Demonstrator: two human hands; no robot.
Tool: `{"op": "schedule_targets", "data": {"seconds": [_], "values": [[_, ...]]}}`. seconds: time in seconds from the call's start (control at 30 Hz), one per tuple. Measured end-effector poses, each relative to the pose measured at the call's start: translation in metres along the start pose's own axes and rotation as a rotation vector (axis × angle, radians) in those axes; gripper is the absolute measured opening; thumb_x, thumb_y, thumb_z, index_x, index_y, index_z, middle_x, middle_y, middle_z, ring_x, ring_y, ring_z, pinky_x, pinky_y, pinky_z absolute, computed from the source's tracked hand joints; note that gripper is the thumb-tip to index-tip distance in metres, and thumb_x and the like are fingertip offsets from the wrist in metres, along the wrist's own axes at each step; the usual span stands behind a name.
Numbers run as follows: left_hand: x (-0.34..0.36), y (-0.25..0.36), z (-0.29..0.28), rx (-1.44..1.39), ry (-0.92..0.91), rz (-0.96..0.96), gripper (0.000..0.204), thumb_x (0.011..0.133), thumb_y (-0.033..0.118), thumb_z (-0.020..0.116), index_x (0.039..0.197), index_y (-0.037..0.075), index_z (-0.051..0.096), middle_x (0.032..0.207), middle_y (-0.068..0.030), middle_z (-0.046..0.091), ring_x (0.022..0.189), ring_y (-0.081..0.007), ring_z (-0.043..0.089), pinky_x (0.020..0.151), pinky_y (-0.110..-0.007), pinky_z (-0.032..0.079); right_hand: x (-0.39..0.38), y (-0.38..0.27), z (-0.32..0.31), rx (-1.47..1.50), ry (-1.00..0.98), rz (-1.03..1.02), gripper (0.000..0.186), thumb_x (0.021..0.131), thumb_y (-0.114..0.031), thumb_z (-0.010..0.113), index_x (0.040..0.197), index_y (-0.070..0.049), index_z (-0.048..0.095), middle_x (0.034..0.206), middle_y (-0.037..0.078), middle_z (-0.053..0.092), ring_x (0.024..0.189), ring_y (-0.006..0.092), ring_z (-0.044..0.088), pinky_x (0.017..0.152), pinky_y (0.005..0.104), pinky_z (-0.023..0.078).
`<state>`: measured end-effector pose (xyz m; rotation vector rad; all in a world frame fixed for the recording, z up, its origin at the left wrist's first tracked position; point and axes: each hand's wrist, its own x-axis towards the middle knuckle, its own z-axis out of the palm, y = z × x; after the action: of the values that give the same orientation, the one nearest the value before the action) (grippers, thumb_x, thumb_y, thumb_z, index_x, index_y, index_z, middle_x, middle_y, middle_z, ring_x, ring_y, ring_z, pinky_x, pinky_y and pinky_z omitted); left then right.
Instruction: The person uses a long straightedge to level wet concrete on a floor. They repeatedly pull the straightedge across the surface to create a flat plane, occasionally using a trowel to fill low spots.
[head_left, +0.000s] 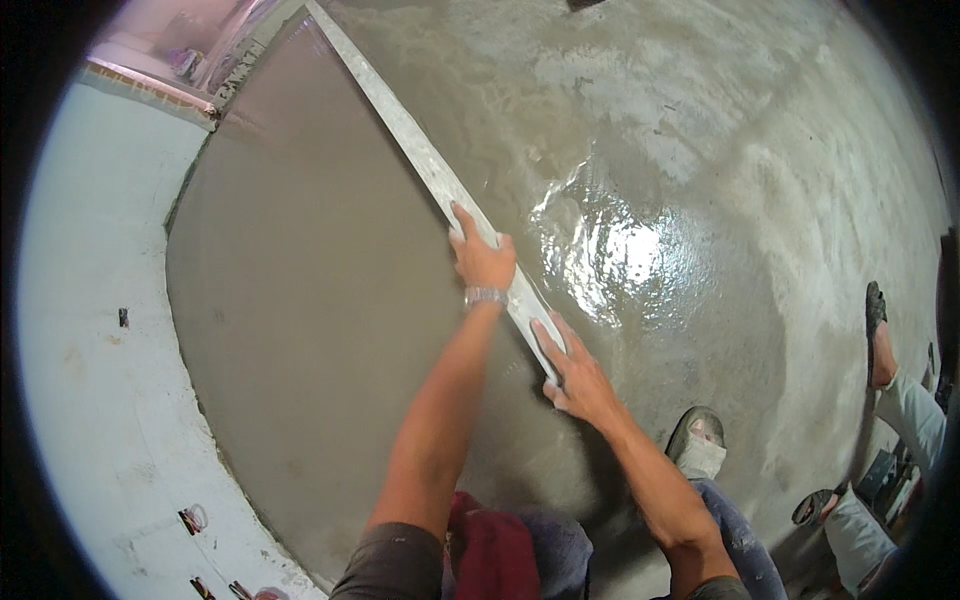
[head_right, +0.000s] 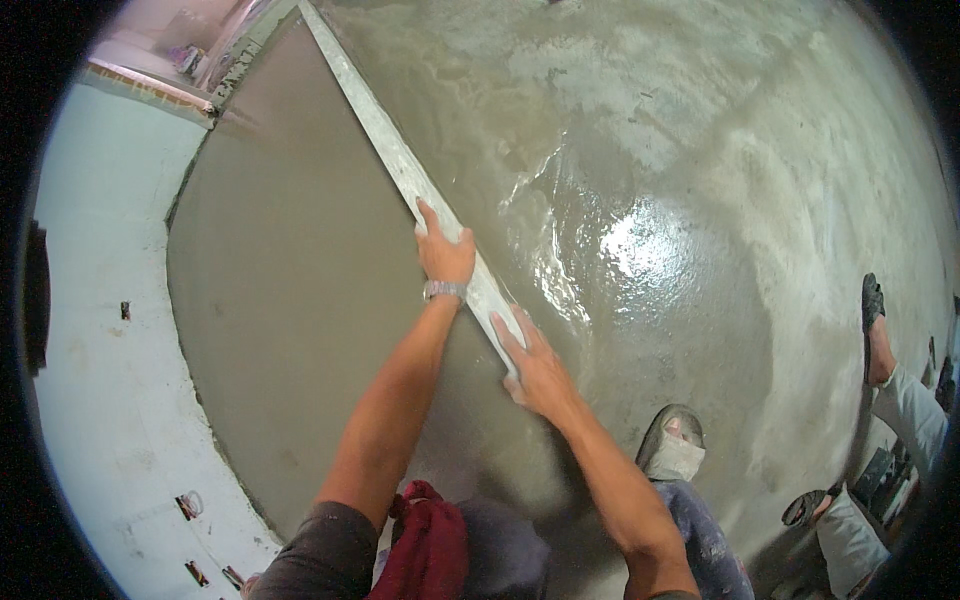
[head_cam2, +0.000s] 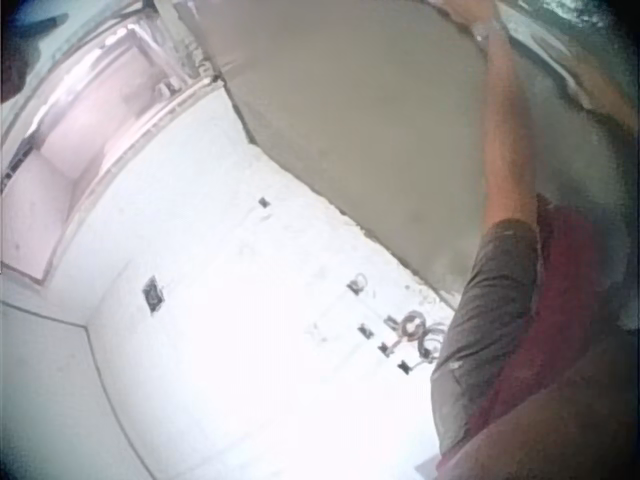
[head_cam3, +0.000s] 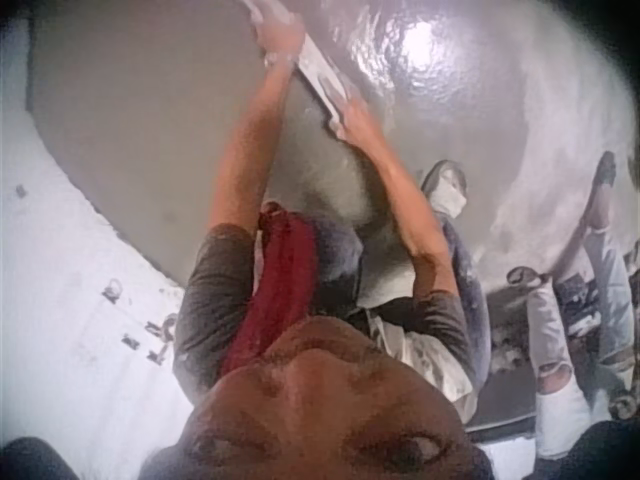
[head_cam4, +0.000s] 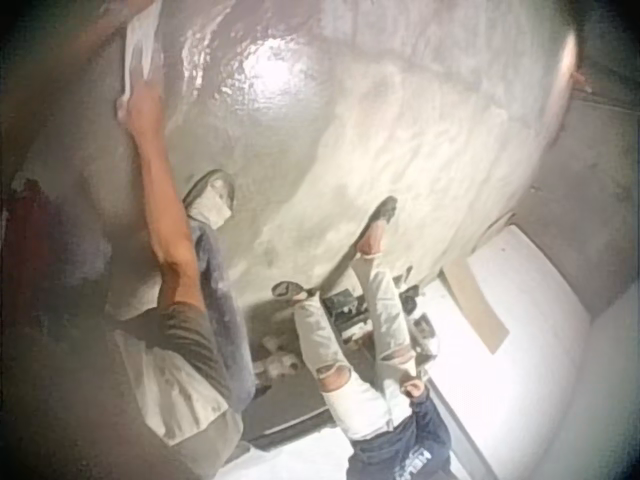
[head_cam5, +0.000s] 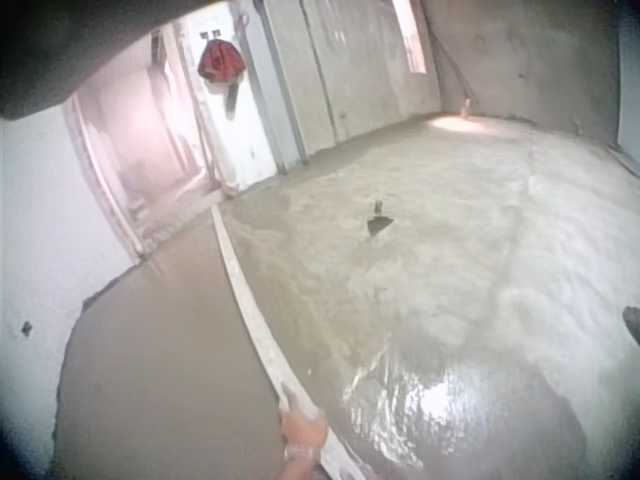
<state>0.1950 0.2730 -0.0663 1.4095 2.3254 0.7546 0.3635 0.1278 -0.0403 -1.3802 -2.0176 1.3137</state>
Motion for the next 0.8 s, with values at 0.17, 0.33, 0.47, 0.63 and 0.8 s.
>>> {"op": "schedule_targets", "data": {"seconds": [0.17,0.33,0.47,0.63,0.8], "values": [[0.002,0.009,0.003,0.023,-0.009,-0.012,0.096,0.078,0.021,0.066,0.153,0.015,0.007,0.139,-0.0386,0.031,0.120,-0.0515,0.047,0.101,-0.052,0.041,-0.002,0.004,-0.006,-0.017,0.034,-0.031,0.093,0.070,-0.002,0.066,0.151,-0.025,0.026,0.154,0.020,0.022,0.135,0.0434,0.034,0.109,0.0458,0.037],[0.001,0.020,0.004,-0.003,0.000,-0.040,0.096,0.077,0.022,0.069,0.153,0.014,0.011,0.133,-0.0386,0.039,0.119,-0.0503,0.047,0.102,-0.051,0.039,-0.003,0.005,-0.013,-0.008,0.047,-0.036,0.092,0.068,-0.003,0.065,0.150,-0.023,0.028,0.154,0.019,0.023,0.133,0.0442,0.036,0.109,0.0456,0.038],[-0.010,0.020,0.007,0.007,-0.013,-0.027,0.097,0.078,0.022,0.068,0.153,0.016,0.007,0.138,-0.0379,0.033,0.121,-0.0500,0.046,0.101,-0.052,0.040,-0.011,0.007,-0.013,-0.033,0.046,-0.019,0.092,0.069,-0.004,0.064,0.150,-0.023,0.027,0.154,0.019,0.024,0.132,0.0448,0.038,0.107,0.0455,0.039],[0.002,0.030,0.007,-0.034,-0.022,-0.051,0.095,0.078,0.023,0.067,0.153,0.015,0.010,0.136,-0.0400,0.036,0.124,-0.0514,0.042,0.105,-0.050,0.037,0.001,0.007,-0.020,-0.021,0.036,-0.018,0.093,0.069,-0.003,0.067,0.151,-0.023,0.026,0.153,0.020,0.024,0.133,0.0440,0.035,0.109,0.0457,0.036],[-0.008,0.026,0.006,-0.024,-0.016,-0.033,0.096,0.077,0.022,0.068,0.153,0.015,0.010,0.136,-0.0401,0.035,0.125,-0.0511,0.041,0.105,-0.050,0.037,-0.005,0.009,-0.015,-0.039,0.062,-0.039,0.094,0.068,-0.003,0.065,0.151,-0.025,0.027,0.154,0.019,0.024,0.132,0.0441,0.038,0.107,0.0459,0.039]]}}
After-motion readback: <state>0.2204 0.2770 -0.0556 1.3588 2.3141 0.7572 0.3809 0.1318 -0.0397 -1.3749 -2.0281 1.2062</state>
